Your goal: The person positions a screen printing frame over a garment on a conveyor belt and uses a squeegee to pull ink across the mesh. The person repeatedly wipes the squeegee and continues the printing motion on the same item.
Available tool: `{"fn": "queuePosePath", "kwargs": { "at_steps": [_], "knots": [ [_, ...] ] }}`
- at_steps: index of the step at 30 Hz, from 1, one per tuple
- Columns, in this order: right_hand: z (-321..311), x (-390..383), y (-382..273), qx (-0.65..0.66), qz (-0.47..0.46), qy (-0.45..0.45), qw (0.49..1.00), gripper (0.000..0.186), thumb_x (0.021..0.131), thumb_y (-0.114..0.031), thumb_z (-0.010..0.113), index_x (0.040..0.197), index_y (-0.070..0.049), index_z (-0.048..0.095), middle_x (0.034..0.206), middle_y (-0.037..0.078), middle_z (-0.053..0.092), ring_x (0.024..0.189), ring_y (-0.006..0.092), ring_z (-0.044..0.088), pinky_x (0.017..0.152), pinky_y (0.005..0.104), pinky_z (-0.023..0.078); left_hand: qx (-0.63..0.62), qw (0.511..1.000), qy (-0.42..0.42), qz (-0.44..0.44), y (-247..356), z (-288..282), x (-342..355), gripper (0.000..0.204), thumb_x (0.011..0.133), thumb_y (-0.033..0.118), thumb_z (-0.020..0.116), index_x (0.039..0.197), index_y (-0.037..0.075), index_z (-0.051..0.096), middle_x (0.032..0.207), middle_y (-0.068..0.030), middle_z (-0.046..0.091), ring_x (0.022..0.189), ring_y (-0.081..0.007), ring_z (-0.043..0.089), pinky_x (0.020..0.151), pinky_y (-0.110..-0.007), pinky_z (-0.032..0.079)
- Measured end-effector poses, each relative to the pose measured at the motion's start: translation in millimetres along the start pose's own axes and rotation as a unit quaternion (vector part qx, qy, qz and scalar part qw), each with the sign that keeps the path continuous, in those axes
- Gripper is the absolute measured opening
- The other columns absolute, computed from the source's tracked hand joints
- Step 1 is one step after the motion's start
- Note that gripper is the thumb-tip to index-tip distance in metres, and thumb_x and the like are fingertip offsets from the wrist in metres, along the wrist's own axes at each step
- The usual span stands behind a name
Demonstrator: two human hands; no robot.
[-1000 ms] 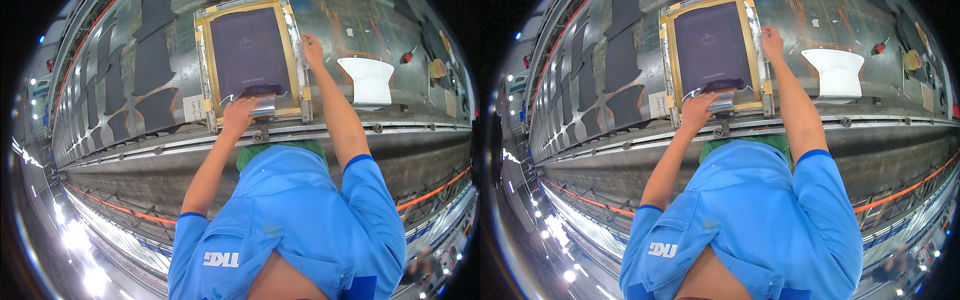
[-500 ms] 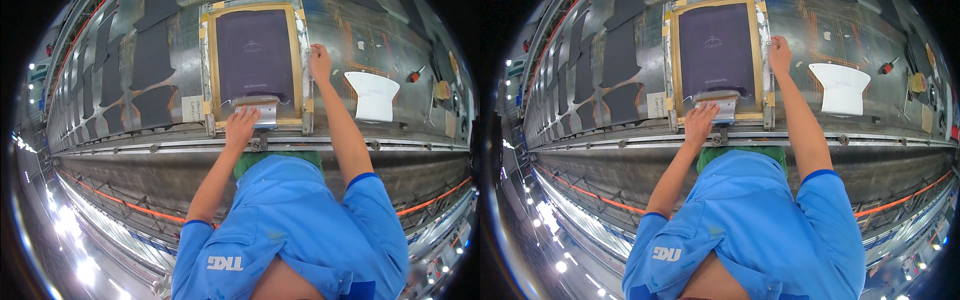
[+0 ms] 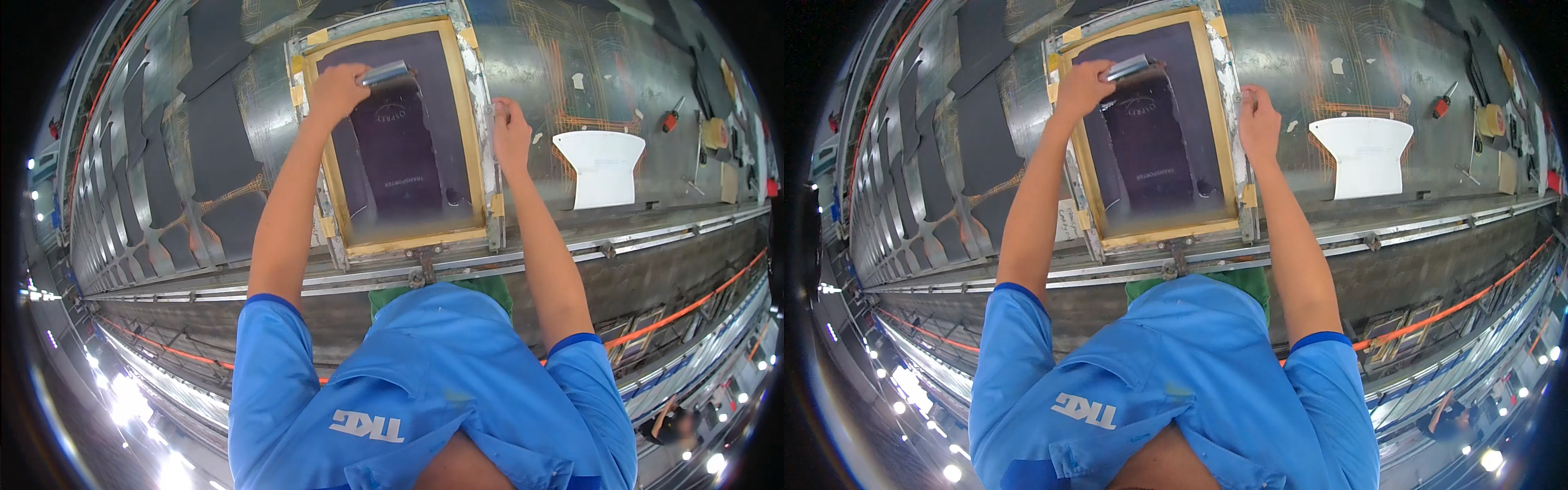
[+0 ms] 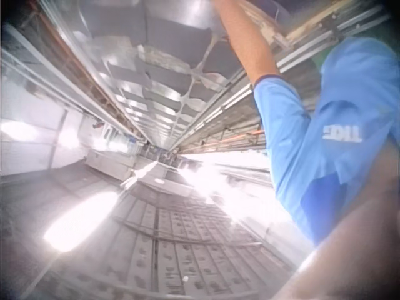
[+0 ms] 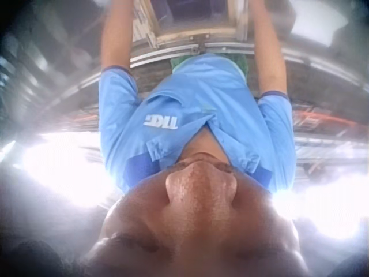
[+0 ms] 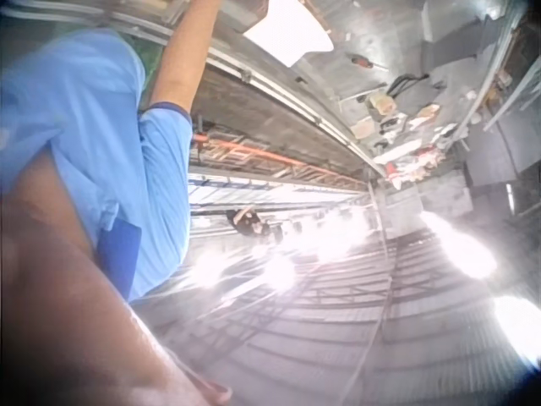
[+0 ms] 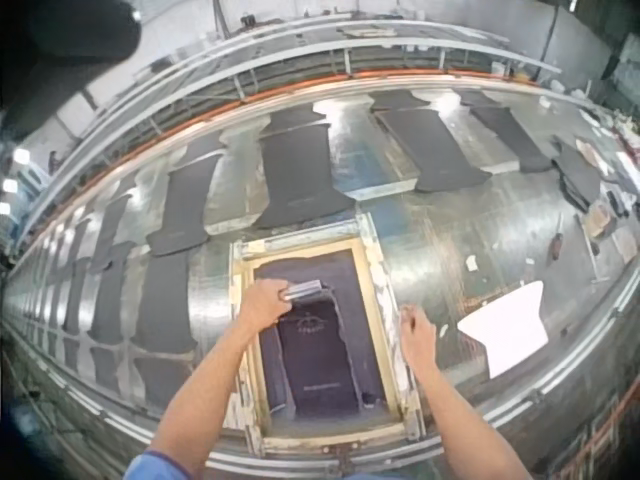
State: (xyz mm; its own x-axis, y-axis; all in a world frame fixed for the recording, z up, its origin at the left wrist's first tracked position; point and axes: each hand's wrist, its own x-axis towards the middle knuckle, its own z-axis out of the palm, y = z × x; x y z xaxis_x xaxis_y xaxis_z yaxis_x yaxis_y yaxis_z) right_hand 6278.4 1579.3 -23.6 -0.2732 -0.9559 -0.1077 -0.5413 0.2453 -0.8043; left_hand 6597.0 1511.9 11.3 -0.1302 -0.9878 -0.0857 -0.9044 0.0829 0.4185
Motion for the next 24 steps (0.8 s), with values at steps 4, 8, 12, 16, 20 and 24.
{"fn": "queuePosePath", "kwargs": {
  "at_steps": [4,8,12,16,20,24],
  "knots": [
    [4,0,1,0.012,-0.024,0.003,1.000,0.024,0.101,-0.028,0.053,0.110,-0.010,0.066,0.063,0.015,0.059,0.062,0.0325,0.061,0.065,0.0426,0.047,0.035,0.997,0.070,-0.003,17,16,-9,0.036,0.074,0.014,0.070,0.108,0.023,0.074,0.100,-0.0044,0.074,0.092,-0.0280,0.069,0.078,-0.044,0.051],
    [5,4,3,0.011,-0.040,0.001,0.999,0.024,0.100,-0.028,0.054,0.110,-0.010,0.067,0.065,0.015,0.060,0.063,0.0318,0.062,0.066,0.0427,0.047,0.056,0.990,0.128,0.023,40,54,-82,0.037,0.071,0.005,0.072,0.105,0.019,0.073,0.113,0.0022,0.073,0.104,-0.0195,0.066,0.079,-0.039,0.044],
    [5,11,18,0.021,-0.062,0.022,0.998,0.024,0.099,-0.028,0.055,0.110,-0.010,0.067,0.068,0.014,0.061,0.064,0.0295,0.062,0.066,0.0415,0.048,0.060,0.993,0.095,0.024,79,76,-184,0.043,0.069,0.002,0.072,0.108,0.021,0.073,0.118,0.0044,0.071,0.107,-0.0179,0.065,0.080,-0.036,0.043],
    [4,9,12,0.025,-0.050,-0.011,0.998,0.024,0.098,-0.028,0.056,0.109,-0.010,0.067,0.067,0.011,0.060,0.062,0.0251,0.059,0.064,0.0392,0.047,0.053,0.991,0.119,0.006,103,106,-270,0.048,0.068,0.001,0.071,0.112,0.021,0.072,0.122,0.0061,0.070,0.113,-0.0174,0.063,0.082,-0.035,0.042],
    [4,9,19,0.029,-0.060,0.006,0.998,0.024,0.098,-0.028,0.056,0.110,-0.010,0.068,0.065,0.009,0.057,0.061,0.0211,0.056,0.064,0.0378,0.045,0.020,0.992,0.119,0.026,98,86,-251,0.047,0.069,-0.001,0.068,0.111,0.020,0.071,0.120,0.0046,0.070,0.111,-0.0183,0.063,0.084,-0.038,0.043],
    [3,8,10,0.029,-0.036,0.001,0.999,0.024,0.098,-0.027,0.056,0.110,-0.010,0.068,0.065,0.009,0.055,0.061,0.0204,0.055,0.064,0.0374,0.045,-0.001,0.988,0.156,0.006,50,57,-136,0.042,0.069,-0.004,0.065,0.104,0.017,0.074,0.110,-0.0006,0.074,0.099,-0.0207,0.069,0.081,-0.037,0.049]
  ]
}}
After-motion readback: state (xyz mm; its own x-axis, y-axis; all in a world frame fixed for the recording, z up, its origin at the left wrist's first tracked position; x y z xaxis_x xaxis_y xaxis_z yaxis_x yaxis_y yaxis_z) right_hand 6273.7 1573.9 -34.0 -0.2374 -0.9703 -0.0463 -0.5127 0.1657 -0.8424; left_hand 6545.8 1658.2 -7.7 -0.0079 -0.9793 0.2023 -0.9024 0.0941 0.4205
